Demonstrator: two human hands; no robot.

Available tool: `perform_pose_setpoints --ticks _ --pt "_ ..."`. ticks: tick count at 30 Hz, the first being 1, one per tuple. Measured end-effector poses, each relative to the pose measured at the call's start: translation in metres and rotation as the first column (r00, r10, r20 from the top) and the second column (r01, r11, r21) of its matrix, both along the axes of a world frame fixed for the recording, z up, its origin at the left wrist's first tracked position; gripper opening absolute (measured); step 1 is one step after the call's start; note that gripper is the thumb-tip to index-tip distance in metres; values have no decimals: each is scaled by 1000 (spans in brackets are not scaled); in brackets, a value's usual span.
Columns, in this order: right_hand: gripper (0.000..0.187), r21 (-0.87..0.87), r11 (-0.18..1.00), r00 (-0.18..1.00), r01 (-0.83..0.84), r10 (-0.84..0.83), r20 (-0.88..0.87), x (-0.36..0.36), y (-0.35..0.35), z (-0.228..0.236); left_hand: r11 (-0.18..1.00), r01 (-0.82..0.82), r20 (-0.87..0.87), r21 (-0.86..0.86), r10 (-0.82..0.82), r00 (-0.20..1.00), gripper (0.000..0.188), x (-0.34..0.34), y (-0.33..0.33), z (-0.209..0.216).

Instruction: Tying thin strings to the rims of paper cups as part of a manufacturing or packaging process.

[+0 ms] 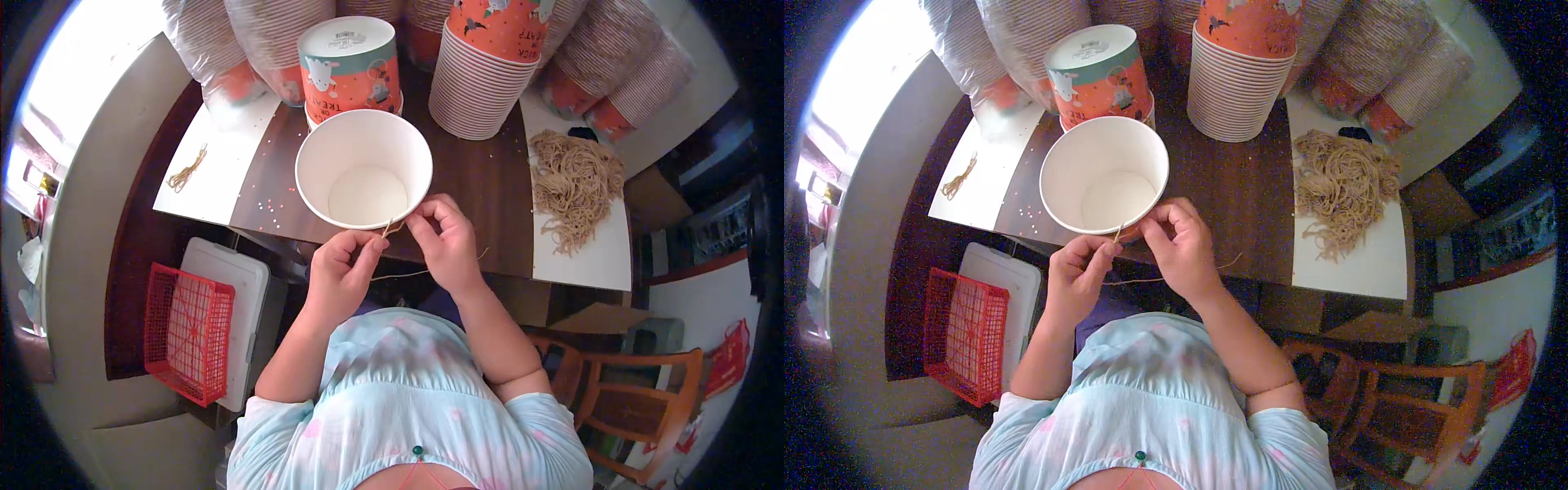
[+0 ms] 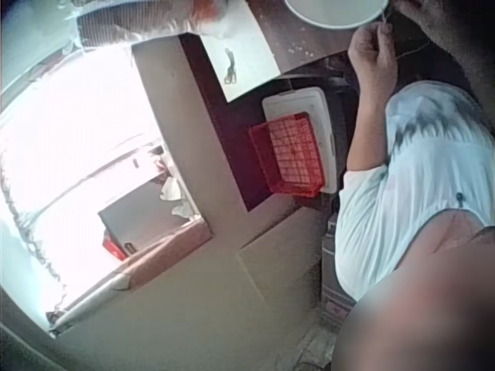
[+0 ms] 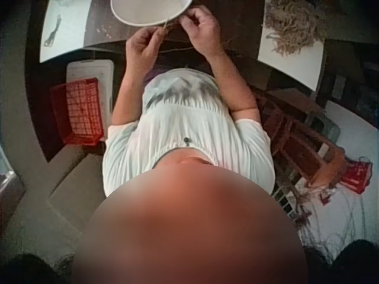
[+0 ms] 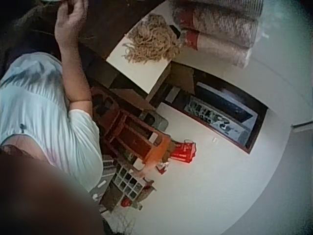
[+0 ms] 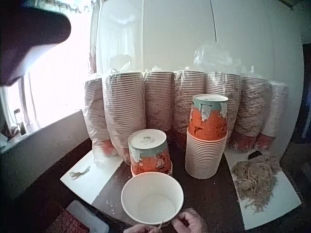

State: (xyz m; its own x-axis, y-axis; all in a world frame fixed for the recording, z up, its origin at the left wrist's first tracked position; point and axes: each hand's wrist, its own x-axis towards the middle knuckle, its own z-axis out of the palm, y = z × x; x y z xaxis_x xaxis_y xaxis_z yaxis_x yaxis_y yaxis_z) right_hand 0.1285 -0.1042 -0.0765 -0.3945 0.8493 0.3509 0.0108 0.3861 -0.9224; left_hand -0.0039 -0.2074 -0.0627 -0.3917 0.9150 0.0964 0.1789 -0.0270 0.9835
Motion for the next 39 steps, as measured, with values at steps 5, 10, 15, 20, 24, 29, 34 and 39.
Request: perform_pose_setpoints --ticks 5,10,15,20,24,29,34,39 --pt "13 74 997 997 12 -17 70 12 -9 10 999 23 105 30 -26 994 16 0 -1 -6" --pt "30 791 599 972 -122 -89 217 13 -8 23 997 61 129 49 -67 989 14 -1 -6 1" --pt "21 855 464 971 -233 62 231 6 3 24 983 170 -89 -69 -175 980 11 0 -23 26" --pt "23 844 510 986 -164 85 140 4 9 23 917 396 -151 35 -387 910 7 7 -43 48" --pt "26 827 544 990 -140 104 100 2 5 25 898 435 -144 61 -423 894 5 9 -41 54" --pt "30 738 621 963 -262 219 158 0 14 19 867 495 24 56 -497 868 6 9 -42 51" --pt "27 569 770 958 -288 228 176 3 8 27 849 525 -165 60 -510 844 10 -3 -43 55" --pt "27 599 787 989 -148 128 76 2 -2 23 891 454 -370 13 -417 830 16 -13 -46 53"
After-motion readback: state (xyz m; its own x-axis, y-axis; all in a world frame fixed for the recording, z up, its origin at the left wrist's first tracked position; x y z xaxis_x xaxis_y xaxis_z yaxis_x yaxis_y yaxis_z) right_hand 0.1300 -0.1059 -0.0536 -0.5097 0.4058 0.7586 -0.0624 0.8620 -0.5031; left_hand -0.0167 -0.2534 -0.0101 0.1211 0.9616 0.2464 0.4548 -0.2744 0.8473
